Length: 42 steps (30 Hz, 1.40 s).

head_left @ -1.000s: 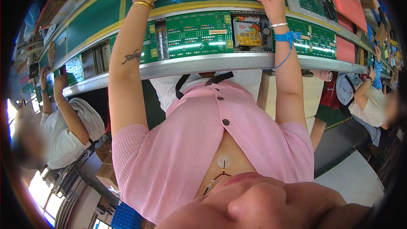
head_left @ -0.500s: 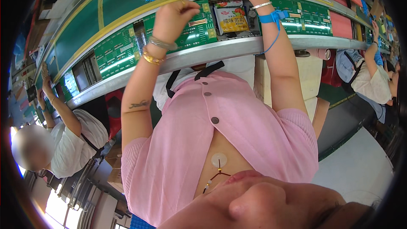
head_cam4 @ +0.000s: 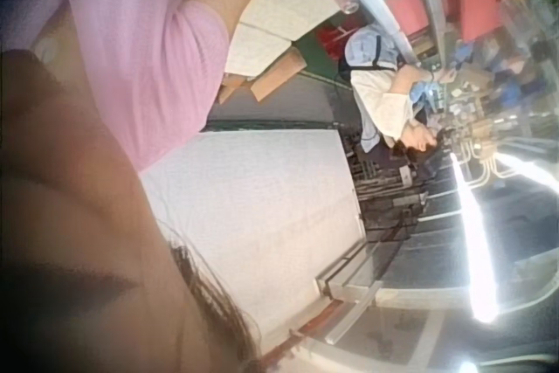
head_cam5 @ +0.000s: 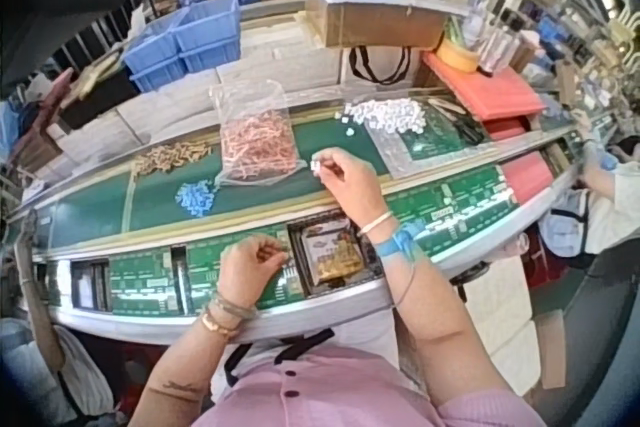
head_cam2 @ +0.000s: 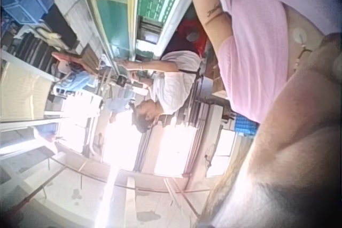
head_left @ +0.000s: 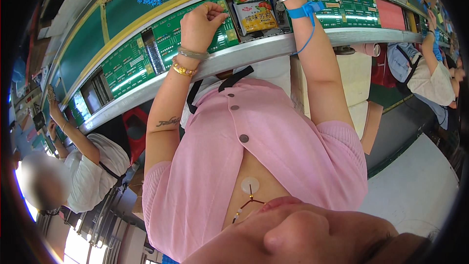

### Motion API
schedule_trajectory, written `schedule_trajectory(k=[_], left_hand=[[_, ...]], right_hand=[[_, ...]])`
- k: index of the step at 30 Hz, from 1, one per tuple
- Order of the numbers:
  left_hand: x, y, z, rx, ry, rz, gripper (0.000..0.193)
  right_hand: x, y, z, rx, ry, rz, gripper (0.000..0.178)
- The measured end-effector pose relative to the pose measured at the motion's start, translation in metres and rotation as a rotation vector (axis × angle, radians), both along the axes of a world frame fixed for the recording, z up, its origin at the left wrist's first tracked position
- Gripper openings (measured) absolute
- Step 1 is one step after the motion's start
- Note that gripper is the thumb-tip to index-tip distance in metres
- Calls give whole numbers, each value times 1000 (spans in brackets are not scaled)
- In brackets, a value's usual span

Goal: Manually placing small components onto printed circuit boards (PCBs) on an assembly line.

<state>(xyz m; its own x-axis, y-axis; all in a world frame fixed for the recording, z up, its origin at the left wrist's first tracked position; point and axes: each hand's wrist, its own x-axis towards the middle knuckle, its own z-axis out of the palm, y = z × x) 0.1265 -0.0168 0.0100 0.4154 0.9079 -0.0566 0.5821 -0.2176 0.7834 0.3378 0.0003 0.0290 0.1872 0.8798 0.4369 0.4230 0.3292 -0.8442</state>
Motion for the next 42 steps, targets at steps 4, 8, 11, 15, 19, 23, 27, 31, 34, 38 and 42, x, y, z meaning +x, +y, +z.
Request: schedule_trajectory(k=[4, 8, 11, 15, 19, 23, 27, 31, 34, 38, 42], left_hand=[[2, -2, -4, 178, 48, -19, 17], [-2, -3, -15, 360, 7, -45, 16], [-2, -4, -14, 481, 44, -87, 14], [-2, -3, -2, 532, 42, -92, 13], [-51, 5, 31, 313, -12, 144, 16], [-113, 21, 32, 463, 361, 181, 32], [-137, 12, 19, 390, 515, 222, 37], [-142, 4, 12, 371, 477, 225, 40], [-143, -1, 9, 356, 440, 213, 40], [-137, -3, 12, 336, 426, 176, 39], [-125, -1, 14, 342, 411, 90, 40]], right_hand=[[6, 8, -15, -35, -122, -61, 15], [3, 7, -13, -40, -140, -67, 15], [1, 6, -12, -62, -137, -66, 14], [-5, -8, 1, -174, -39, -32, 11], [-30, -40, -8, -221, -286, 160, 18], [-49, -55, -15, -90, -530, 240, 13], [-58, -45, -24, -115, -591, 244, 10], [-63, -42, -24, -125, -671, 252, 9], [-68, -44, -22, -140, -781, 265, 10], [-70, -47, -15, -84, -910, 278, 16], [-91, -74, 9, 37, -743, 354, 22]])
